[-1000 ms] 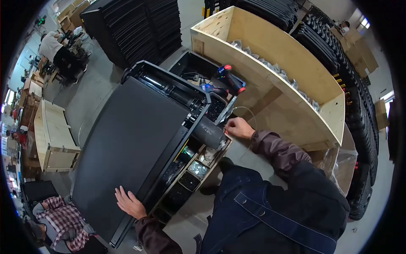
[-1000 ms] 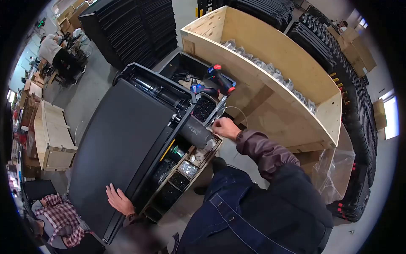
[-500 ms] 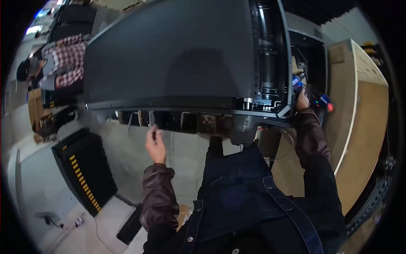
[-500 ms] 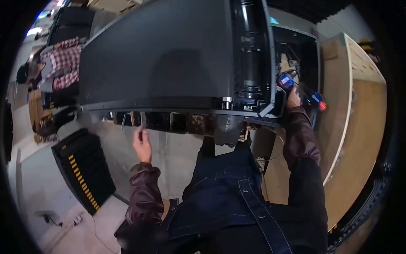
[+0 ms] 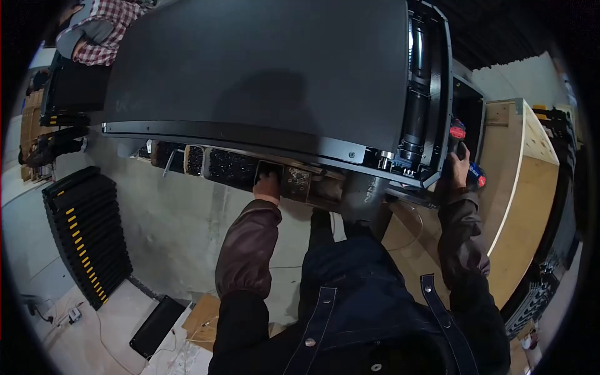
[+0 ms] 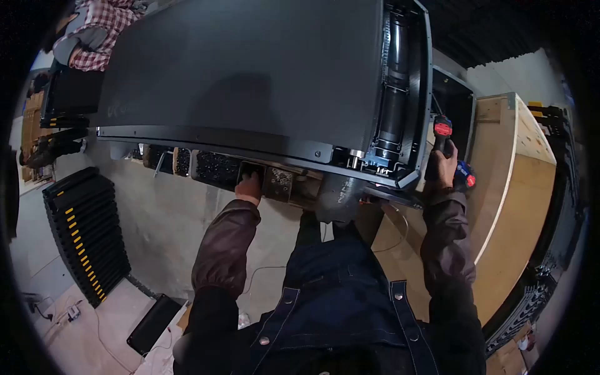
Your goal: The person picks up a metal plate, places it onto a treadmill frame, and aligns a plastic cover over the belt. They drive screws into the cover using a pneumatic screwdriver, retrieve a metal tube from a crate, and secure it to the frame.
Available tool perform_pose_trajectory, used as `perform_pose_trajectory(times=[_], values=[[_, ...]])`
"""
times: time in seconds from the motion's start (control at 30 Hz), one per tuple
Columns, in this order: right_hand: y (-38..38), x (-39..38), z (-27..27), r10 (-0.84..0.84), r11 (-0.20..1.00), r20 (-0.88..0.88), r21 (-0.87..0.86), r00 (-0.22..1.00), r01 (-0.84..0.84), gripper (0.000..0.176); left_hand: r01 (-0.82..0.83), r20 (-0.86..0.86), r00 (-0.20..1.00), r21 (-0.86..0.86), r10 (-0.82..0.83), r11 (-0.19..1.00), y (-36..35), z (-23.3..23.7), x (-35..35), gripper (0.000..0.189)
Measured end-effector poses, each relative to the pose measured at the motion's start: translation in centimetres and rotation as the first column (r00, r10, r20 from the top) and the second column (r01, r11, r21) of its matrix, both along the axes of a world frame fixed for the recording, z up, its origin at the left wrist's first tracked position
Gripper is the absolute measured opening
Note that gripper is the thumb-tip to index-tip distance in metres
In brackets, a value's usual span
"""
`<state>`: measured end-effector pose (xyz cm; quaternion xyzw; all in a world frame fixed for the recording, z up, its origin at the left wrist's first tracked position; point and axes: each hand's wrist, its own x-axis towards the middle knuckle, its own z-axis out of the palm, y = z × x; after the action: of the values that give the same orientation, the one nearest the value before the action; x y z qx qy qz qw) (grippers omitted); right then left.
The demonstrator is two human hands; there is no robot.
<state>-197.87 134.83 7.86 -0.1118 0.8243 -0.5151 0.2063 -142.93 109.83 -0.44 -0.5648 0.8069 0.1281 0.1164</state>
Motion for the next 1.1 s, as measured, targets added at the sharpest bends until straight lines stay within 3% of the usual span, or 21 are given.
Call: perform_pose_trajectory(times=[0.03, 0.07, 0.13, 0.17, 0.23, 0.33, 0.37, 0.4, 0.43, 0.5, 0.63, 0.7, 0.77, 0.83, 0.9, 0.97, 1.1], values=[[0.1, 0.9, 2.5, 0.008, 0.999, 0.001, -0.035, 1.0, -0.008, 0.065, 0.06, 0.047, 0.997, 0.069, -0.064, 0.996, -0.4, -1.0, 0.0, 0.013], [-0.3, 2.7, 5.2, -0.006, 0.998, -0.147, -0.062, 0.989, -0.003, 0.06, 0.122, 0.088, 0.987, 0.14, -0.135, 0.983, -0.6, -1.5, -0.3, 0.013], [-1.5, 7.3, 12.3, -0.161, 0.983, -0.058, -0.099, 0.985, 0.155, 0.058, 0.185, 0.097, 0.973, 0.208, -0.209, 0.96, -1.0, -0.4, -0.6, 0.014], [0.7, 7.7, 12.5, -0.207, 0.973, -0.051, -0.112, 0.977, 0.2, 0.055, 0.183, 0.096, 0.974, 0.212, -0.207, 0.96, -1.1, -0.5, -0.7, 0.014], [4.3, 10.7, 14.1, -0.145, 0.943, 0.121, -0.285, 0.982, 0.174, 0.054, 0.182, 0.081, 0.976, 0.204, -0.202, 0.962, -1.0, -1.5, 0.0, 0.014], [5.1, 17.8, 21.1, -0.013, 0.957, 0.203, -0.281, 0.979, 0.071, 0.055, 0.216, 0.057, 0.972, 0.183, -0.229, 0.959, -1.2, -2.3, 0.5, 0.016], [5.5, 19.7, 21.9, -0.055, 0.951, 0.291, -0.277, 0.955, 0.139, 0.056, 0.237, 0.065, 0.965, 0.203, -0.254, 0.95, -1.2, -3.1, 0.7, 0.017], [6.0, 21.3, 22.2, -0.108, 0.959, 0.32, -0.216, 0.941, 0.184, 0.041, 0.252, 0.073, 0.959, 0.224, -0.274, 0.942, -1.3, -3.8, 0.8, 0.018], [5.9, 22.7, 22.4, -0.043, 0.954, 0.311, -0.27, 0.949, 0.131, 0.049, 0.218, 0.034, 0.972, 0.229, -0.232, 0.949, -1.3, -4.2, 0.8, 0.018], [7.0, 24.9, 21.1, -0.008, 0.956, 0.344, -0.273, 0.939, 0.108, 0.055, 0.286, 0.011, 0.954, 0.274, -0.3, 0.918, -2.1, -3.2, 0.6, 0.017], [8.2, 28.2, 21.4, -0.027, 0.952, 0.333, -0.279, 0.943, 0.126, 0.056, 0.408, 0.06, 0.887, 0.362, -0.458, 0.838, -3.4, -1.7, 0.4, 0.015], [8.7, 29.3, 22.0, -0.037, 0.932, 0.349, -0.326, 0.936, 0.158, 0.045, 0.419, 0.056, 0.88, 0.38, -0.472, 0.825, -3.7, -2.0, 0.5, 0.016], [8.9, 30.0, 22.4, -0.028, 0.932, 0.318, -0.335, 0.948, 0.14, 0.046, 0.423, 0.048, 0.877, 0.396, -0.479, 0.815, -3.6, -3.0, 0.8, 0.017], [8.6, 30.8, 23.0, -0.014, 0.935, 0.294, -0.336, 0.956, 0.117, 0.047, 0.37, -0.057, 0.927, 0.319, -0.371, 0.873, -3.2, -5.4, 1.8, 0.02], [7.6, 31.8, 23.7, 0.008, 0.943, 0.329, -0.318, 0.944, 0.102, 0.057, 0.358, -0.028, 0.929, 0.329, -0.37, 0.874, -3.3, -3.6, 1.3, 0.02], [7.4, 32.1, 23.7, 0.029, 0.949, 0.324, -0.306, 0.945, 0.076, 0.057, 0.39, -0.005, 0.908, 0.381, -0.42, 0.839, -3.7, 1.4, 0.3, 0.021], [7.1, 33.0, 23.7, 0.076, 0.969, 0.302, -0.246, 0.95, 0.001, 0.057, 0.331, -0.086, 0.944, 0.284, -0.32, 0.9, -3.2, 0.3, 1.9, 0.021]])
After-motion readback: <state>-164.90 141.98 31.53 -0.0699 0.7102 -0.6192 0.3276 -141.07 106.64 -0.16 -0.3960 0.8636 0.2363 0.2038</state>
